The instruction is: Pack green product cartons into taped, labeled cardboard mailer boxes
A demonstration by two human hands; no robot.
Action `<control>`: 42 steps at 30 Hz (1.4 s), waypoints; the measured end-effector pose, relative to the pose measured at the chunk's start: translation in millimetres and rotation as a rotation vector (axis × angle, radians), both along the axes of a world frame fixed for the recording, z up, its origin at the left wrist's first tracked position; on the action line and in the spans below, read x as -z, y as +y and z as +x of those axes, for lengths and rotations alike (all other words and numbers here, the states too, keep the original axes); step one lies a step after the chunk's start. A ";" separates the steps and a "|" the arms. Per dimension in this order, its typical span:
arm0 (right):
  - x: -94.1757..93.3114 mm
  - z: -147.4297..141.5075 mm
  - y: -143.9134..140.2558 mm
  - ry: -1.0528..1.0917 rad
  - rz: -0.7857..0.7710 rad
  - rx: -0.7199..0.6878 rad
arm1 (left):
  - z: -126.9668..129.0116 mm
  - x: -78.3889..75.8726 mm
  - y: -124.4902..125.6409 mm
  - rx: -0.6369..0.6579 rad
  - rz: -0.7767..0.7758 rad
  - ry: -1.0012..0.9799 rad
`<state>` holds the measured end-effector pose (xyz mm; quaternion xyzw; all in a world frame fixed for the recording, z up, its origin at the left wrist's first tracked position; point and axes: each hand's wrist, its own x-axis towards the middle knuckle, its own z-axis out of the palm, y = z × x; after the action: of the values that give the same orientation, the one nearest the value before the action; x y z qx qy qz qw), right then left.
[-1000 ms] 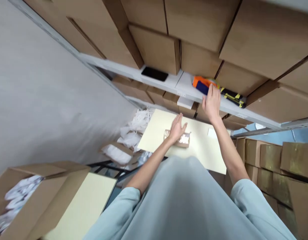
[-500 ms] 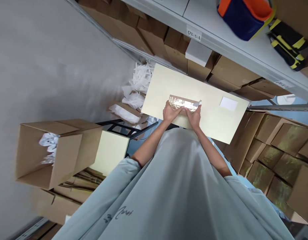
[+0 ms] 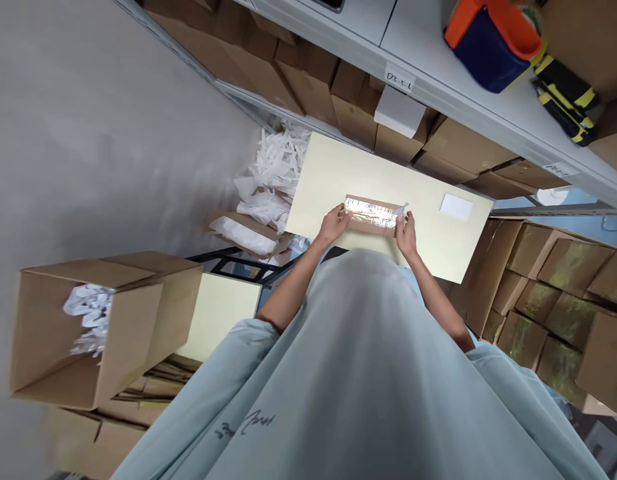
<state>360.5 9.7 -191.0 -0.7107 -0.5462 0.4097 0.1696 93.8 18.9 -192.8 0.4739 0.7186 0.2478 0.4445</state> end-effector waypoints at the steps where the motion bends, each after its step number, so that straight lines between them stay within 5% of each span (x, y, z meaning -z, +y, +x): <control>1: -3.7 0.2 -1.1 -0.012 0.021 0.032 | -2.4 -1.8 1.9 -0.004 0.001 0.020; 10: -23.6 -18.5 -4.2 -0.099 0.202 0.107 | -21.3 -24.7 19.4 0.031 0.250 0.104; 18: -5.7 -50.9 -30.5 -0.104 -0.030 0.091 | -45.9 4.0 6.3 0.210 -0.062 0.165; 24: -40.1 -45.8 -16.9 -0.183 0.036 0.092 | -64.9 -11.7 23.5 0.263 0.051 0.172; 28: -105.1 -11.4 32.8 -0.345 0.355 0.065 | -50.1 -47.9 75.5 0.271 0.343 0.115; 32: -185.6 28.9 105.3 -0.582 0.598 -0.043 | -13.4 -114.2 116.6 0.324 0.610 0.016; 35: -228.1 45.7 168.7 -0.780 0.663 -0.155 | 10.0 -163.9 124.9 0.307 0.764 -0.028; 38: -242.1 48.1 226.3 -0.892 0.656 -0.203 | 22.3 -196.2 114.5 0.263 0.880 -0.042; 42: -234.6 50.7 279.9 -0.896 0.580 -0.214 | 32.2 -204.4 87.3 0.182 0.939 -0.001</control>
<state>411.2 289.6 43.6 -0.6801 -0.7251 -0.0858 0.0667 126.0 106.2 11.6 0.6844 0.4842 0.5061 0.2027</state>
